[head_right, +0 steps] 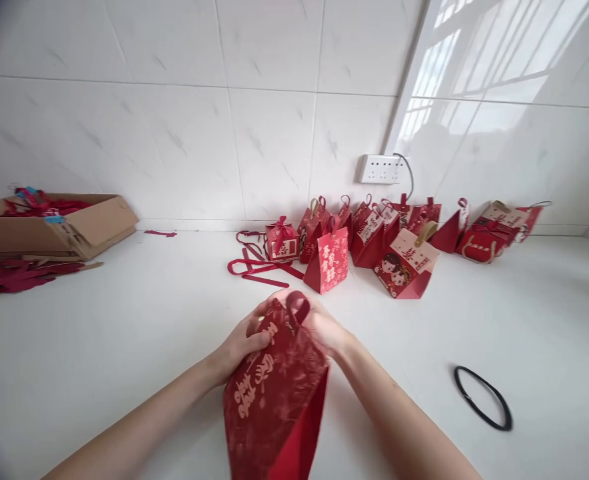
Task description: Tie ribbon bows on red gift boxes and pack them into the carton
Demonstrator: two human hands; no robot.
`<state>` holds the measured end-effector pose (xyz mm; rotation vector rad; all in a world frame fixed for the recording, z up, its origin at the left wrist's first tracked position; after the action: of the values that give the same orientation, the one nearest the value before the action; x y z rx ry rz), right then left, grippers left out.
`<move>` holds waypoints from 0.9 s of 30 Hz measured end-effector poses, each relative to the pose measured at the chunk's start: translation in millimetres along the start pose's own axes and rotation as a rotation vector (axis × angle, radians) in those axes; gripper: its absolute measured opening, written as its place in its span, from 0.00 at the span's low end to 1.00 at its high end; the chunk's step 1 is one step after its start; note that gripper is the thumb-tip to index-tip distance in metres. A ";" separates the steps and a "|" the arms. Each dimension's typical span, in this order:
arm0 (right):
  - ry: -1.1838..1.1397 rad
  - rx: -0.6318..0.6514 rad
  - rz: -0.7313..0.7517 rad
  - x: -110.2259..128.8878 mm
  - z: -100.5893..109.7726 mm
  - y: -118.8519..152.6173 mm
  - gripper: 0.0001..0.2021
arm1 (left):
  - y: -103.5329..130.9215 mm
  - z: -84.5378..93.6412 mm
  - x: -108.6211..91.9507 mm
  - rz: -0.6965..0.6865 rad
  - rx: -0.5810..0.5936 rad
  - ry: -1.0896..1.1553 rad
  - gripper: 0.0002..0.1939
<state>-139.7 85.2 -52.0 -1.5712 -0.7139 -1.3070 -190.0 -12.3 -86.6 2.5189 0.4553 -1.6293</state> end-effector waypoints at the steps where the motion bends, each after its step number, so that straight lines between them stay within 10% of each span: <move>1: -0.041 0.025 -0.045 -2.2 3.2 -2.6 0.16 | 0.7 -0.8 -2.8 -0.012 -0.019 -0.003 0.31; 4: -0.168 -0.003 -0.142 -7.3 20.8 -9.5 0.18 | 7.0 11.0 -14.6 -0.161 -0.279 -0.168 0.16; 8: 0.110 -0.067 0.103 11.6 31.9 -8.0 0.15 | 20.0 27.9 -26.0 -0.376 -0.575 -0.389 0.12; 16: 0.859 -0.116 0.782 42.7 -4.3 20.8 0.12 | 14.7 9.7 -58.9 -0.530 -0.379 -0.573 0.09; 27: 1.049 -0.228 0.926 44.5 -7.2 29.2 0.13 | 14.4 8.4 -56.2 -0.492 -0.450 -0.630 0.07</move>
<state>-105.4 61.6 -17.9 -0.9131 0.7548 -1.2340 -214.2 -38.8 -40.3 1.5349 1.2423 -2.0522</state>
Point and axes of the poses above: each hand's wrist, its own y-axis away from the middle knuckle, its own z-axis out of the back of the hand, x = y × z, the point moved 6 cm from there along -y, towards the middle knuckle, and after that the axes turned 9 degrees about y, right-handed, at the moved point
